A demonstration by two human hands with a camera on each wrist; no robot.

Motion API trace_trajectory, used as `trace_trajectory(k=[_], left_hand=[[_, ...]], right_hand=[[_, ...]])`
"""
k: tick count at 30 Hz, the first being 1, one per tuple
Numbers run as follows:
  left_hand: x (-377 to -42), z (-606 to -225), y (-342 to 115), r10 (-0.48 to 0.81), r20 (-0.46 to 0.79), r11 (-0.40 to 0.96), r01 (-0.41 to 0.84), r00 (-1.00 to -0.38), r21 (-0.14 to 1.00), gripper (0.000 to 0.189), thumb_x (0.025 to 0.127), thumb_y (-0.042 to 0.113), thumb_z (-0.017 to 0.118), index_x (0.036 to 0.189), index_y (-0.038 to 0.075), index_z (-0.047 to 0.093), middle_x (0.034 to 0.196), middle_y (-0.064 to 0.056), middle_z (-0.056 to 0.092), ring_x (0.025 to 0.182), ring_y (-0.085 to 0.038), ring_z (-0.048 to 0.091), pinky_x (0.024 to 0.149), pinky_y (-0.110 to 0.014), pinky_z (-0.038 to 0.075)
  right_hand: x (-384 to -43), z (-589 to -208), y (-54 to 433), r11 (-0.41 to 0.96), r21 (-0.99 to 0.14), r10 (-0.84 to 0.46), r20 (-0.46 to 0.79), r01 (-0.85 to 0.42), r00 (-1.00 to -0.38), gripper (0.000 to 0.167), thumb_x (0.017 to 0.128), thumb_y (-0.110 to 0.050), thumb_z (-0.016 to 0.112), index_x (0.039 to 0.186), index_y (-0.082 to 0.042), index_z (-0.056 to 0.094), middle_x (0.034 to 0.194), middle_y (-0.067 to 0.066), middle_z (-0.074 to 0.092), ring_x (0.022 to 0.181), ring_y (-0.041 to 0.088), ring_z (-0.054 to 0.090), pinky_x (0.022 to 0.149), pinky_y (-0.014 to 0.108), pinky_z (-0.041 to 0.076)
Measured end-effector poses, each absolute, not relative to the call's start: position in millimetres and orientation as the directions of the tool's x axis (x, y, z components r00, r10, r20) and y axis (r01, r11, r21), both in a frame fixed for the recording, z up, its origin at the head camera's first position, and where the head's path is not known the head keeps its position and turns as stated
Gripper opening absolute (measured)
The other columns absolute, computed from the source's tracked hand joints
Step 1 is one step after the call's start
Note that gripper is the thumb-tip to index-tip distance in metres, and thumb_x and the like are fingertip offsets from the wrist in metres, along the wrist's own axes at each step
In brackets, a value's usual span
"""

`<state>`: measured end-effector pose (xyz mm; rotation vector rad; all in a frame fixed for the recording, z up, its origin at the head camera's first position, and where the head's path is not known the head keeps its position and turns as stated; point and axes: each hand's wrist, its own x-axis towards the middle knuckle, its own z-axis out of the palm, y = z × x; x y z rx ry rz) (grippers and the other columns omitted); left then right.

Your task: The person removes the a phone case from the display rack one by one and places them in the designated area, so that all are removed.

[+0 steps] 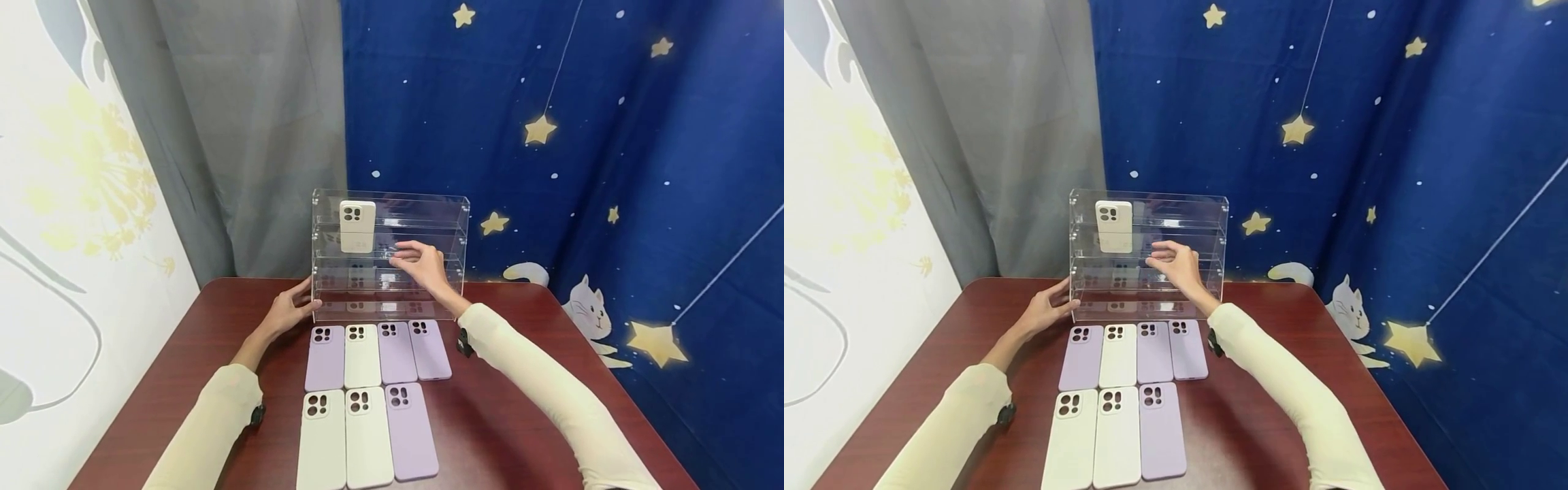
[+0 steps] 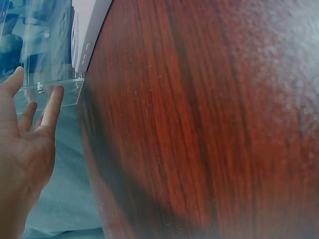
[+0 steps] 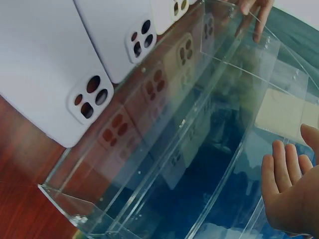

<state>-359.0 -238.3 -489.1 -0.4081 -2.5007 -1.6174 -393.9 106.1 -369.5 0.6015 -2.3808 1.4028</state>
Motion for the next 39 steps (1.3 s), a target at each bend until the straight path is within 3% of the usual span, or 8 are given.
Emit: trace_trajectory(k=[7, 21, 30, 39], left_hand=[[-358, -488, -238, 0.145, 0.241, 0.409, 0.279, -0.960, 0.869, 0.079, 0.098, 0.017, 0.076, 0.164, 0.013, 0.032, 0.163, -0.019, 0.038, 0.134, -0.041, 0.057, 0.094, -0.035, 0.058], [-358, -489, -237, 0.151, 0.242, 0.385, 0.283, -0.958, 0.879, 0.080, 0.098, 0.016, 0.076, 0.164, 0.010, 0.031, 0.163, -0.020, 0.037, 0.134, -0.043, 0.056, 0.092, -0.032, 0.058], [-361, -489, -239, 0.154, 0.251, 0.389, 0.292, -0.956, 0.874, 0.078, 0.098, 0.006, 0.073, 0.162, 0.002, 0.030, 0.162, -0.025, 0.035, 0.133, -0.050, 0.054, 0.096, -0.051, 0.056], [-359, -490, -239, 0.141, 0.254, 0.416, 0.290, -0.957, 0.862, 0.079, 0.098, 0.017, 0.075, 0.164, 0.015, 0.033, 0.163, -0.017, 0.039, 0.134, -0.039, 0.058, 0.098, -0.045, 0.056]], right_hand=[[-407, -360, 97, 0.424, -0.749, -0.164, 0.489, -0.509, -0.857, 0.038, 0.087, -0.021, 0.087, 0.123, -0.015, 0.077, 0.103, 0.003, 0.080, 0.090, 0.015, 0.078, 0.078, 0.030, 0.062], [-428, -338, 74, 0.406, -0.729, -0.152, 0.541, -0.551, -0.827, 0.043, 0.089, -0.019, 0.086, 0.128, -0.007, 0.074, 0.109, 0.007, 0.079, 0.096, 0.021, 0.078, 0.078, 0.033, 0.063], [-435, -325, 53, 0.360, -0.751, -0.127, 0.548, -0.553, -0.827, 0.044, 0.088, -0.014, 0.086, 0.130, -0.008, 0.073, 0.114, 0.012, 0.078, 0.100, 0.024, 0.077, 0.084, 0.034, 0.062], [-442, -321, 37, 0.352, -0.751, -0.132, 0.551, -0.559, -0.824, 0.041, 0.091, -0.010, 0.082, 0.130, -0.005, 0.072, 0.112, 0.016, 0.076, 0.101, 0.026, 0.077, 0.081, 0.034, 0.063]])
